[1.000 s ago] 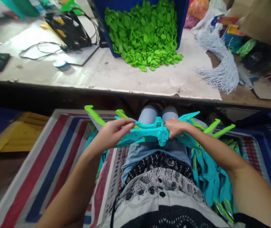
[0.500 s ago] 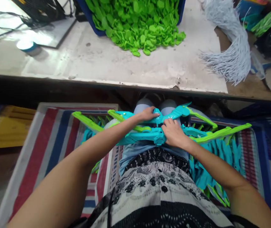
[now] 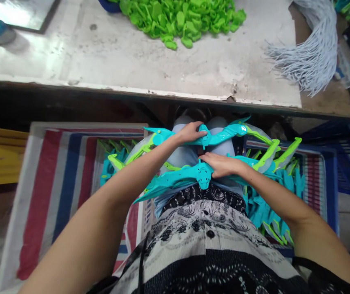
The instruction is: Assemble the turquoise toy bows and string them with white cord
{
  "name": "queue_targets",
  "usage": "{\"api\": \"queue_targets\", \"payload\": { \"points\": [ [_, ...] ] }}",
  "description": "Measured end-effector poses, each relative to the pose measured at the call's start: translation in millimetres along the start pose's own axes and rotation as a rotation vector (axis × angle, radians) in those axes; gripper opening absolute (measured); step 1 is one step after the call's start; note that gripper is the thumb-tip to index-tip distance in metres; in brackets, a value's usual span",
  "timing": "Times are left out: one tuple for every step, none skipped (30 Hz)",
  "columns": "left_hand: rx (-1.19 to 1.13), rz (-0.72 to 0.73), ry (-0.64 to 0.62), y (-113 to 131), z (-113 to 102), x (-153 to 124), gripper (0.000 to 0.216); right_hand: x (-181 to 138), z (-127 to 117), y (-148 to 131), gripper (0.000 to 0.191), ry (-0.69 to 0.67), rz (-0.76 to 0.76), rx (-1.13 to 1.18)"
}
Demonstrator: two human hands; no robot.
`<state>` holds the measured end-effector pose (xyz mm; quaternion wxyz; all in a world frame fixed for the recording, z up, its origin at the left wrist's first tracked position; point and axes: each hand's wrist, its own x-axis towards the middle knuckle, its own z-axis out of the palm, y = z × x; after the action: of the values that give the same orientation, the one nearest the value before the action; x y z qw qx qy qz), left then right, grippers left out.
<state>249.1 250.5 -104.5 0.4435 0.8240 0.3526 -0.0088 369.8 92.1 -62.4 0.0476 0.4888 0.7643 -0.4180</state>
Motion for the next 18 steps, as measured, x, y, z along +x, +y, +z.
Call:
{"api": "queue_targets", "payload": {
  "points": [
    [-0.035, -0.021, -0.026, 0, -2, -1, 0.047, -3, 4, -1, 0.068, 0.025, -0.001, 0.004],
    [-0.082, -0.047, -0.057, 0, -3, -1, 0.042, -6, 8, -1, 0.07, 0.035, -0.001, 0.012],
    [-0.137, -0.073, -0.088, 0, -4, -2, 0.037, -9, 12, -1, 0.072, 0.033, -0.003, 0.021],
    [-0.192, -0.099, -0.112, 0, -6, -2, 0.033, -11, 15, 0, 0.076, 0.027, -0.008, 0.032],
    [-0.24, -0.121, -0.126, 0, -7, -2, 0.03, -14, 17, 0, 0.08, 0.024, -0.016, 0.044],
    [-0.278, -0.139, -0.135, 1, -8, -2, 0.029, -18, 17, -1, 0.085, 0.03, -0.025, 0.058],
    [-0.306, -0.15, -0.136, 2, -8, -2, 0.028, -21, 14, -1, 0.089, 0.045, -0.037, 0.083],
    [-0.328, -0.151, -0.136, 2, -9, -2, 0.028, -25, 10, -2, 0.089, 0.068, -0.054, 0.122],
    [-0.343, -0.144, -0.135, 3, -9, -2, 0.028, -29, 3, -3, 0.085, 0.101, -0.073, 0.173],
    [-0.354, -0.132, -0.131, 3, -9, -2, 0.029, -34, -7, -3, 0.073, 0.162, -0.078, 0.232],
    [-0.361, -0.117, -0.123, 4, -8, -2, 0.03, -38, -18, -2, 0.058, 0.254, -0.06, 0.285],
    [-0.366, -0.103, -0.111, 3, -7, -1, 0.031, -43, -31, 1, 0.043, 0.383, -0.011, 0.316],
    [-0.371, -0.092, -0.097, 3, -6, 1, 0.032, -47, -46, 7, 0.034, 0.548, 0.071, 0.311],
    [-0.378, -0.086, -0.084, 3, -5, 2, 0.033, -51, -62, 16, 0.031, 0.735, 0.182, 0.265],
    [-0.388, -0.083, -0.076, 2, -4, 4, 0.033, -55, -80, 29, 0.032, 0.917, 0.307, 0.181],
    [-0.4, -0.081, -0.073, 2, -2, 6, 0.034, -60, -99, 44, 0.032, 1.066, 0.428, 0.074],
    [-0.414, -0.076, -0.074, 1, -1, 8, 0.034, -64, -118, 62, 0.033, 1.167, 0.538, -0.04],
    [-0.428, -0.07, -0.078, 1, 0, 9, 0.035, -67, -137, 81, 0.034, 1.224, 0.634, -0.145]
  ]
}}
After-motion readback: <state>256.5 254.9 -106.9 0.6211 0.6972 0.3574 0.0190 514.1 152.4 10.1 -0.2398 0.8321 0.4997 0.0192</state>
